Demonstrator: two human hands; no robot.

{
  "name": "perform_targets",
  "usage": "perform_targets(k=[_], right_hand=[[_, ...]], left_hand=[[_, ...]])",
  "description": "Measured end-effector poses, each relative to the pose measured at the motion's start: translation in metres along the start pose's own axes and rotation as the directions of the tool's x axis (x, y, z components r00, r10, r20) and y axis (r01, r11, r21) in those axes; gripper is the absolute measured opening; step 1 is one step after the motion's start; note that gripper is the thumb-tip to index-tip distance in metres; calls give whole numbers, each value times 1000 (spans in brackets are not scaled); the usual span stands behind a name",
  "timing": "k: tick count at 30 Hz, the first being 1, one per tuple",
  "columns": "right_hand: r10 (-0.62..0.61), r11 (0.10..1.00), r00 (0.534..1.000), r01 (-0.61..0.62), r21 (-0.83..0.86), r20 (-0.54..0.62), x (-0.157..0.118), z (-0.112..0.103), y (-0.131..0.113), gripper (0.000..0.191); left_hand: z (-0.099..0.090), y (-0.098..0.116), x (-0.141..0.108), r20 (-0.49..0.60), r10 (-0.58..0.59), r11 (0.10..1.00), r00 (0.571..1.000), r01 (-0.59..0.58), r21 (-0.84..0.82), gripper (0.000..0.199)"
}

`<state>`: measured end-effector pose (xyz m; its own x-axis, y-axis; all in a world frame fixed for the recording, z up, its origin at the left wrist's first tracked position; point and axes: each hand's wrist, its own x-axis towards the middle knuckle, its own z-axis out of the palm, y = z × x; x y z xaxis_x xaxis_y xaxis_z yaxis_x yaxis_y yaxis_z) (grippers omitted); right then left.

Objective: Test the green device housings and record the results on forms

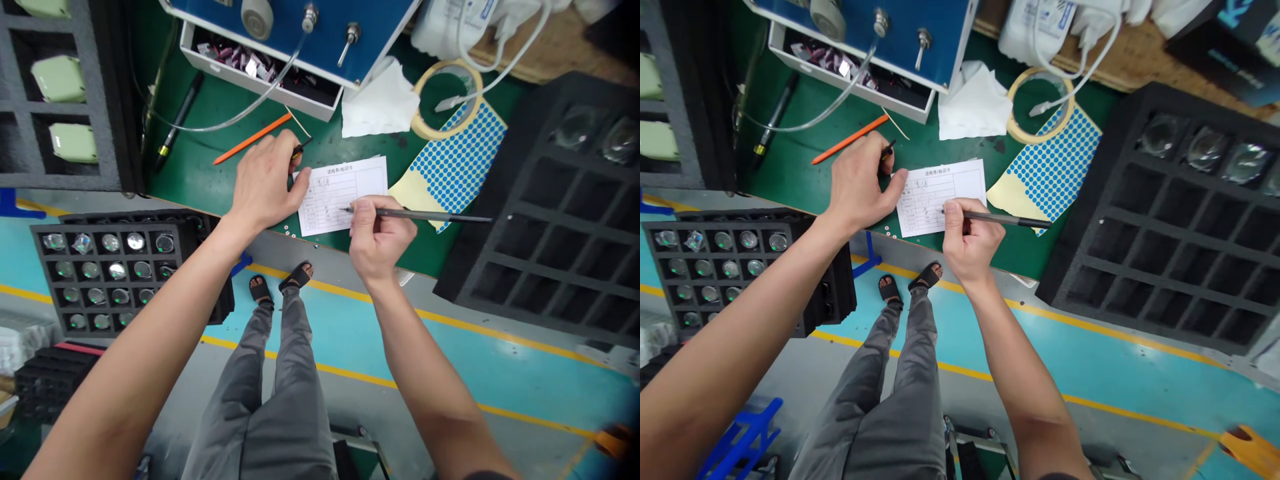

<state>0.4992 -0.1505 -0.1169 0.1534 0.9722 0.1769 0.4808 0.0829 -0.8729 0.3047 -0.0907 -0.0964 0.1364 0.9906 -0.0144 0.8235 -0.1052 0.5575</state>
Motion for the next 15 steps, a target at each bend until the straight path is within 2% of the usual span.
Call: perform_targets(k=[4,8,12,15], right_hand=[[-62,998,997,61,-32,-37,-2,0,2,30],[-40,999,996,42,25,-78,-4,2,4,28],[-10,983,974,51,178,-226,0,2,2,25],[-14,984,942,72,161,-334,8,-2,3,24]], left_hand=[[0,0,-1,11,-6,1000,1000,6,19,34],[1,0,-1,39,-10,999,999,9,32,32],[1,1,-1,24,-7,1000,1000,6,29,34],[1,0,-1,0,5,1000,1000,-5,21,34]])
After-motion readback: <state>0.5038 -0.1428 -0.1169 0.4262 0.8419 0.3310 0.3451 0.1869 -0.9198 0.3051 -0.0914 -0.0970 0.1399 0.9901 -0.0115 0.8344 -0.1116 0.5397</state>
